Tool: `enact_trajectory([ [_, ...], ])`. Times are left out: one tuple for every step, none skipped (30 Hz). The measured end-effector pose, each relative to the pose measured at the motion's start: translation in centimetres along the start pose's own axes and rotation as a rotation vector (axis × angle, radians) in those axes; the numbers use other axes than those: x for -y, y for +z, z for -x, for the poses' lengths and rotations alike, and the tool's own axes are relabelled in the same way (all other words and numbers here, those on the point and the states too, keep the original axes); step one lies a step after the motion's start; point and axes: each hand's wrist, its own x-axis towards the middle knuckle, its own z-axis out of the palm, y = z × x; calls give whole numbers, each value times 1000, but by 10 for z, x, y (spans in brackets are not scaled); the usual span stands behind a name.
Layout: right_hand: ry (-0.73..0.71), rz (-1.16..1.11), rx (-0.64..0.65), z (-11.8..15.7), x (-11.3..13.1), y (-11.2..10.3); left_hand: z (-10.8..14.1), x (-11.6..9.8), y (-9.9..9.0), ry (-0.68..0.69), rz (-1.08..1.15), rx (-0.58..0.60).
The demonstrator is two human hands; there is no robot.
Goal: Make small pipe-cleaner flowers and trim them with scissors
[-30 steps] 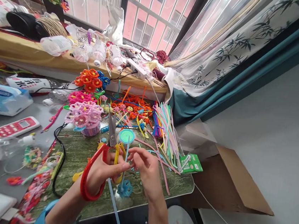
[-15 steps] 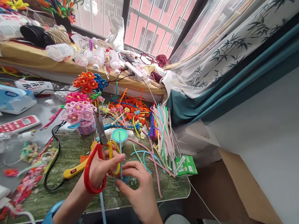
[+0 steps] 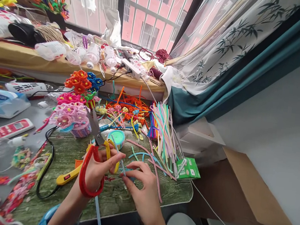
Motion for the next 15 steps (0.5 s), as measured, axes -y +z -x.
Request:
enact_trajectory([
  [-6, 15, -17, -1, -1, 0, -2, 1, 0, 19, -3, -28],
  [-12, 29, -32, -2, -2, -1, -3, 2, 0, 41, -6, -60],
  [-21, 45, -48, -3, -3, -1, -5, 2, 0, 66, -6, -98],
  [-32, 61, -65, -4, -4, 0, -6, 1, -1, 88, -5, -132],
  [-49, 81, -84, -4, -6, 0, -6, 0, -1, 108, -2, -165],
  [-69, 103, -108, -4, -7, 1, -6, -3, -2, 123, 2, -196],
  [-90, 127, -140, -5, -8, 2, -6, -6, -3, 135, 6, -222],
  [-111, 151, -177, -5, -10, 4, -5, -10, -4, 144, 8, -243],
  [-129, 174, -216, -5, -11, 6, -3, -14, -4, 151, 6, -263],
  [-144, 195, -258, -5, -11, 7, -1, -19, -3, 159, 2, -284],
  [-158, 213, -300, -5, -12, 9, 1, -23, -2, 167, -1, -307],
  [-169, 229, -339, -5, -11, 10, 4, -28, 1, 171, -1, -326],
  [-181, 243, -374, -5, -11, 11, 7, -32, 4, 173, 4, -345],
  [-195, 258, -405, -6, -10, 11, 10, -36, 7, 171, 14, -364],
  [-210, 274, -434, -6, -9, 11, 13, -39, 11, 169, 24, -378],
])
